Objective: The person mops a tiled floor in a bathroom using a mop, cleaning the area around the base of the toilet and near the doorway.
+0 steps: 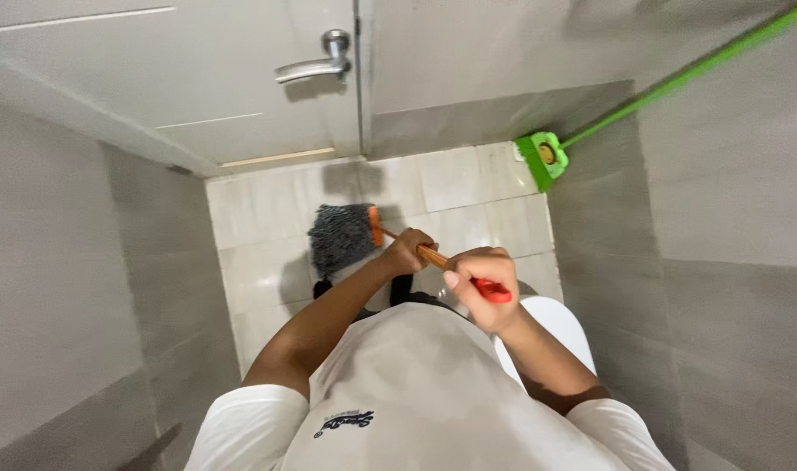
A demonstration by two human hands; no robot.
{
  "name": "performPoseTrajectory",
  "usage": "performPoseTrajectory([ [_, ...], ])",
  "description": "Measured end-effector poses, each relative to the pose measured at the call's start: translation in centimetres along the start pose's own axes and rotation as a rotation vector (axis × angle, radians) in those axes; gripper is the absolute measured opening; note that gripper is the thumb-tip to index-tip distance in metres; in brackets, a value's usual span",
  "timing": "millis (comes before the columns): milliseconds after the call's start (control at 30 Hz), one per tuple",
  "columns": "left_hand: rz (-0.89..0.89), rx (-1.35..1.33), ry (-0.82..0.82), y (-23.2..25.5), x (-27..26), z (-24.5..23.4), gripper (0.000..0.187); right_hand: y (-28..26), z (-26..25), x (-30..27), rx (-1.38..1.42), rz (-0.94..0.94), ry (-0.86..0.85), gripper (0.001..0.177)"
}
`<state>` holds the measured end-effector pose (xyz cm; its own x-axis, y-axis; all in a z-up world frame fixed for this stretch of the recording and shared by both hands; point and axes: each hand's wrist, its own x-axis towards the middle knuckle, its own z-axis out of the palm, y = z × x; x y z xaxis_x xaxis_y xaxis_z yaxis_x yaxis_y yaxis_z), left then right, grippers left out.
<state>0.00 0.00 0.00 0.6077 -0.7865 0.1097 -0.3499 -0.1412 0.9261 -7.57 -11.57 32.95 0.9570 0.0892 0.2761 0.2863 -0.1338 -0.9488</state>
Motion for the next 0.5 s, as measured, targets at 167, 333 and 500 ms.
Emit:
performPoseTrajectory([
  [167,0.024,-0.275,-0.117,3.1,5.1,3.5,0.019,0.0,-3.0,-1.1,-0.11,0.012,-0.037,0.044],
  [333,0.043,-0.22,-0.113,3.9,8.2,7.1,0.044,-0.6,-4.2,-1.3,-0.183,0.033,-0.096,0.041],
  [500,0.097,-0.37,-0.208,5.3,8.8,6.4,0.046,-0.2,-3.2,-0.7,-0.242,-0.048,-0.145,0.031],
])
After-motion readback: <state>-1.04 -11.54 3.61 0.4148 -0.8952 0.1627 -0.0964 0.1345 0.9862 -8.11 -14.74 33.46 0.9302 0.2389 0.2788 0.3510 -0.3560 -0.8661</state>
